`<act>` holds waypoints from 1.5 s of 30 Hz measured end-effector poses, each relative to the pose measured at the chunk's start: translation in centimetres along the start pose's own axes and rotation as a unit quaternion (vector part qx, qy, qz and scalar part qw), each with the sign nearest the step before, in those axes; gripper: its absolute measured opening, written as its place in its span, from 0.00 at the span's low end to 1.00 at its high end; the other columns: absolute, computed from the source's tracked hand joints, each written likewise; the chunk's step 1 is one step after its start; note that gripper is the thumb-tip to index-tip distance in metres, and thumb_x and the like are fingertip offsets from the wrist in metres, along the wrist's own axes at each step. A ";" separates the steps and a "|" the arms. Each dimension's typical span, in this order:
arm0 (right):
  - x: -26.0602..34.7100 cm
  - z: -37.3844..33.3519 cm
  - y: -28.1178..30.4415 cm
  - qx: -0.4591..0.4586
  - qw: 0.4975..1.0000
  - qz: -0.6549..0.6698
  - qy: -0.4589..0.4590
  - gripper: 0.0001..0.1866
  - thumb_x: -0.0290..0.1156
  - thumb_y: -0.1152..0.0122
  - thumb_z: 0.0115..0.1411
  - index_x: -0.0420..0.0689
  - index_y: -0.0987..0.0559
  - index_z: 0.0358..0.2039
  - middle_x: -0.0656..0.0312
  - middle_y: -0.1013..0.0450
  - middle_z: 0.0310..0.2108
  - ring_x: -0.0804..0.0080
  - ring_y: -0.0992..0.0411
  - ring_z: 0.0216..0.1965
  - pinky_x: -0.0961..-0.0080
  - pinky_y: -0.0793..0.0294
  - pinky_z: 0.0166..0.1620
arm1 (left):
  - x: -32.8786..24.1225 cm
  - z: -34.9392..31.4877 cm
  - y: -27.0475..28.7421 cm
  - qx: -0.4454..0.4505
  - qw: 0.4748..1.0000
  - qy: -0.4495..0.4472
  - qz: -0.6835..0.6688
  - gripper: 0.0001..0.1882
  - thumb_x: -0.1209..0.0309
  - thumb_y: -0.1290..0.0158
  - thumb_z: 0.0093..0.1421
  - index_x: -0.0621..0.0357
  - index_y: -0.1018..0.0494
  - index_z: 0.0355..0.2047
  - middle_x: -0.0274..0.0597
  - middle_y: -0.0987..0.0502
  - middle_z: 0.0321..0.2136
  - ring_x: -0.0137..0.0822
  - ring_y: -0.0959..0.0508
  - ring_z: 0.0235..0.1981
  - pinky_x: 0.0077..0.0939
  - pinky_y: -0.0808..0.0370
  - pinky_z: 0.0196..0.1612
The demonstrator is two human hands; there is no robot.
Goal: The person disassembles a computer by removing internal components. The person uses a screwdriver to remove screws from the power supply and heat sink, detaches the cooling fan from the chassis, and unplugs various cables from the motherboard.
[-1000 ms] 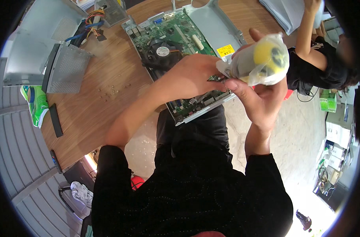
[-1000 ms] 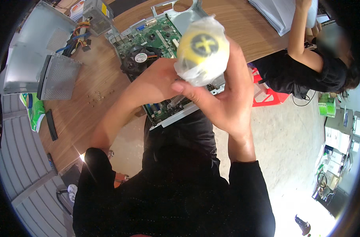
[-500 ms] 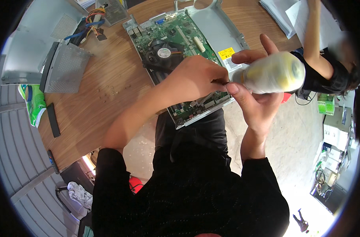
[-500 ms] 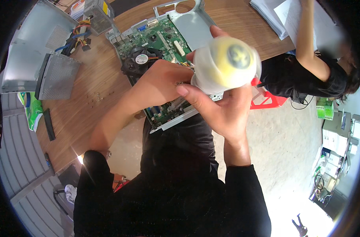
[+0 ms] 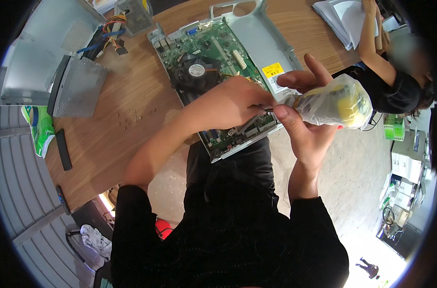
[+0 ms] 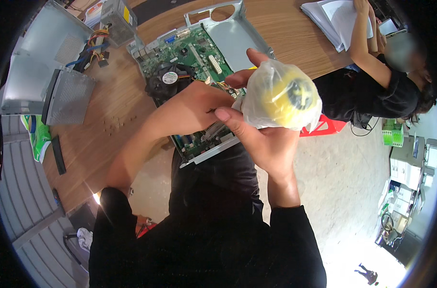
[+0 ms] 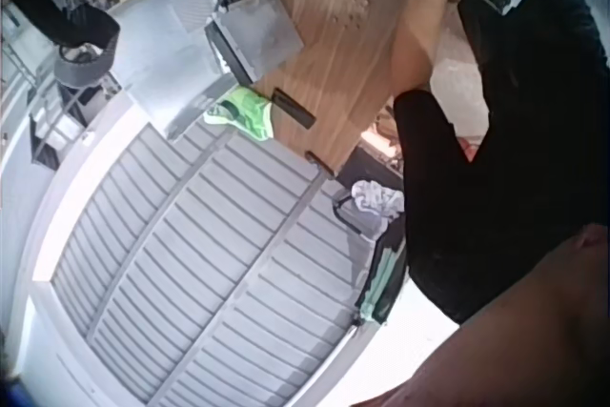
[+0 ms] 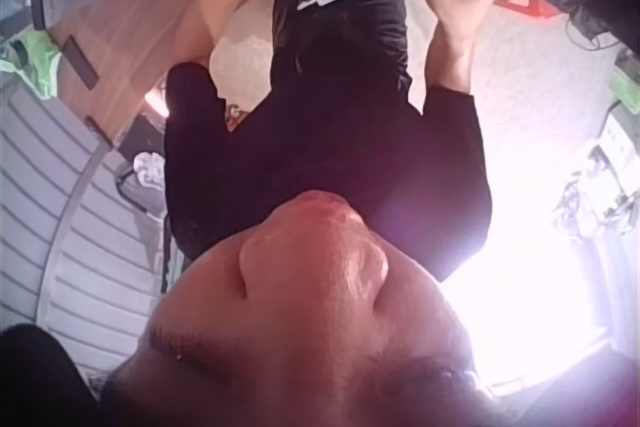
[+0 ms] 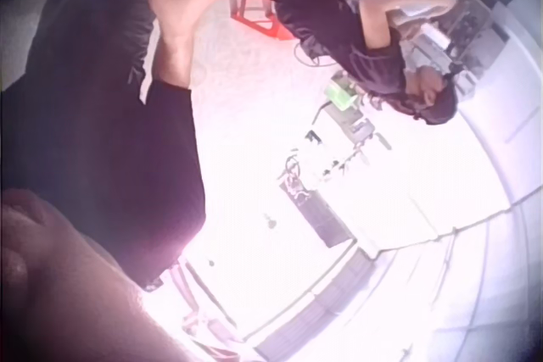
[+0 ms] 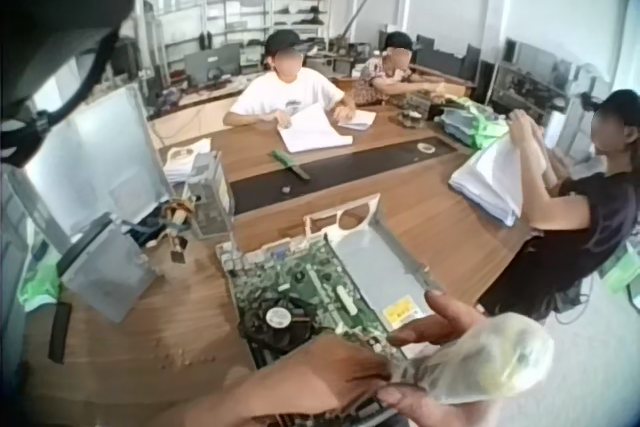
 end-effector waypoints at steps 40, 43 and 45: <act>0.1 0.8 -0.6 0.018 1.000 -0.012 -0.014 0.41 0.32 0.27 0.54 0.30 0.39 0.63 0.54 0.24 0.41 0.67 0.25 0.45 0.72 0.27 0.51 | -0.9 -0.1 1.2 -0.075 0.996 -0.043 -0.005 0.10 0.70 0.39 0.55 0.54 0.21 0.38 0.51 0.20 0.30 0.53 0.20 0.34 0.41 0.24 0.37; -0.3 0.8 -0.2 0.009 0.999 -0.039 -0.036 0.38 0.35 0.29 0.57 0.28 0.37 0.61 0.55 0.24 0.38 0.68 0.24 0.43 0.74 0.27 0.49 | -0.9 -0.2 0.8 -0.082 0.995 -0.041 -0.043 0.11 0.70 0.38 0.53 0.55 0.21 0.38 0.49 0.20 0.30 0.52 0.19 0.33 0.40 0.24 0.36; -0.3 0.7 -0.3 0.011 0.999 -0.039 -0.030 0.37 0.34 0.29 0.57 0.28 0.36 0.60 0.55 0.24 0.37 0.69 0.24 0.42 0.74 0.27 0.48 | -0.8 -0.1 0.7 -0.086 0.995 -0.039 -0.040 0.12 0.70 0.37 0.53 0.55 0.21 0.38 0.49 0.20 0.30 0.52 0.19 0.33 0.40 0.24 0.36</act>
Point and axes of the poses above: each hand's wrist, its own z-axis towards the middle knuckle, its own y-axis out of the back of the hand, x = y × z, the point moved 6 cm from there along z, towards the middle knuckle
